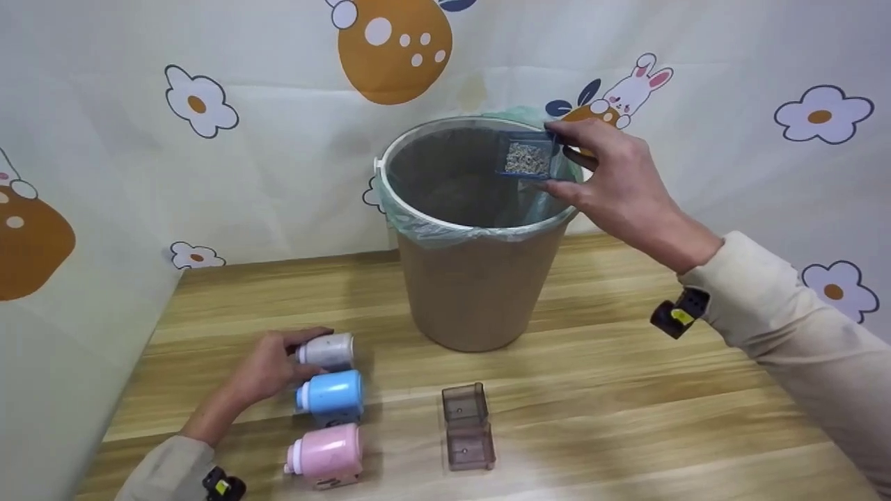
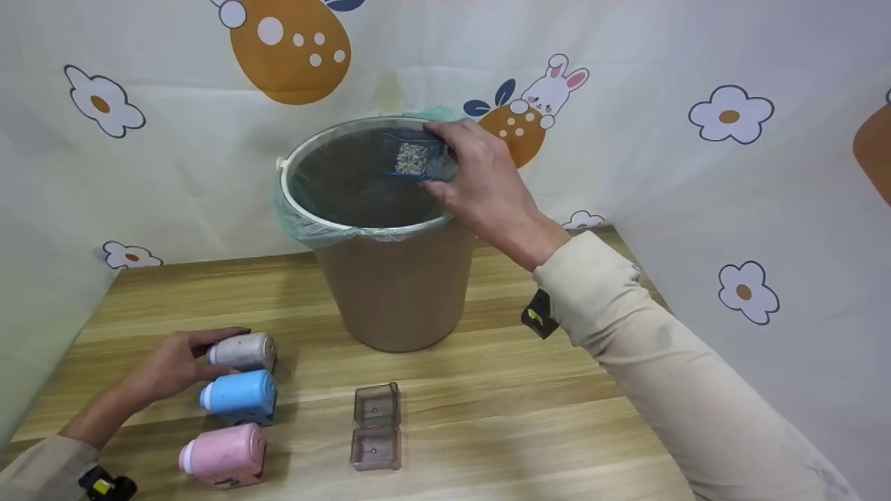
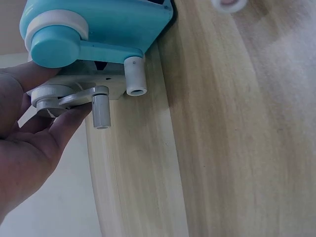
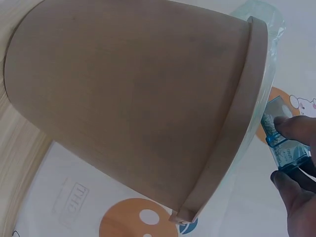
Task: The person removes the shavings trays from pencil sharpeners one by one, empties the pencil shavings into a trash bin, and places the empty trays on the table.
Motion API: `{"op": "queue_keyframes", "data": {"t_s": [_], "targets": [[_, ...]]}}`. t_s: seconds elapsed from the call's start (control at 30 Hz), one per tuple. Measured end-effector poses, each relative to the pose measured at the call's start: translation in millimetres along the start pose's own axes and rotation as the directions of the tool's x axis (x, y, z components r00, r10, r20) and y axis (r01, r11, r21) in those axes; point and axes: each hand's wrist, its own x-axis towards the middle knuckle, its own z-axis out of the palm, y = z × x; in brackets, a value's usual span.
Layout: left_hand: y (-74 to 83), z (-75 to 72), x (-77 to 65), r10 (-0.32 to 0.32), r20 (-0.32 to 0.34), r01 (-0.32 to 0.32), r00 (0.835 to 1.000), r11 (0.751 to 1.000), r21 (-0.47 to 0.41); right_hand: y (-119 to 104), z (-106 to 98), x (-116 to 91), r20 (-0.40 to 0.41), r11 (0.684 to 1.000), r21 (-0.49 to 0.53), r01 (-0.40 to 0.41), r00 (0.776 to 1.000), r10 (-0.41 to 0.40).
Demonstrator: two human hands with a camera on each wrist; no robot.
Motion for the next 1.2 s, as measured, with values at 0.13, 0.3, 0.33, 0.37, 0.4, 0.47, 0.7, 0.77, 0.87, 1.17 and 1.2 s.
{"op": "queue_keyframes", "data": {"t_s": [0.13, 0.3, 0.33, 0.37, 0.4, 0.47, 0.7, 0.77, 0.87, 1.17, 1.2], "targets": [[0.5, 0.0, -1.3, 0.0, 0.009, 0.0, 1.0, 1.0, -0.014, 3, 2, 3, -0.002, 1.0, -0.015, -0.007, 1.0, 0.007], [2.0, 0.1, -1.5, 0.017, 0.002, -0.017, 1.0, 1.0, 0.0, 7, 4, 4, -0.003, 0.996, -0.075, 0.039, 0.999, -0.04], [2.2, -0.1, -1.2, 0.019, -0.001, -0.019, 1.0, 1.0, 0.005, 8, 4, 4, -0.004, 0.994, -0.092, 0.053, 0.999, -0.054], [2.4, -0.5, -0.9, 0.02, -0.002, -0.02, 1.0, 1.0, 0.011, 8, 4, 4, -0.003, 0.992, -0.107, 0.066, 0.998, -0.067], [2.4, -0.9, -0.5, 0.019, -0.001, -0.019, 1.0, 1.0, 0.013, 9, 3, 4, -0.003, 0.989, -0.123, 0.079, 0.997, -0.08], [2.2, -1.6, 0.5, 0.014, 0.004, -0.015, 1.0, 1.0, 0.007, 10, 3, 4, 0.003, 0.984, -0.147, 0.103, 0.995, -0.104], [-0.9, -3.4, 1.0, 0.032, 0.036, -0.033, 0.999, 0.999, 0.005, 15, 4, 4, 0.057, 0.94, -0.264, 0.216, 0.976, -0.208], [-1.4, -3.9, 0.3, 0.036, 0.045, -0.035, 0.998, 0.999, -0.013, 15, 5, 5, 0.072, 0.928, -0.29, 0.234, 0.972, -0.223], [-1.7, -4.5, -0.6, 0.05, 0.057, -0.048, 0.997, 0.998, -0.033, 16, 6, 6, 0.087, 0.907, -0.328, 0.263, 0.965, -0.248], [2.1, -3.4, -1.9, -0.014, 0.047, 0.016, 0.999, 0.999, -0.044, 19, 13, 8, 0.118, 0.829, -0.411, 0.379, 0.924, -0.363], [2.4, -3.2, -1.7, -0.021, 0.046, 0.023, 0.999, 0.999, -0.037, 19, 13, 8, 0.122, 0.823, -0.414, 0.388, 0.92, -0.373]]}}
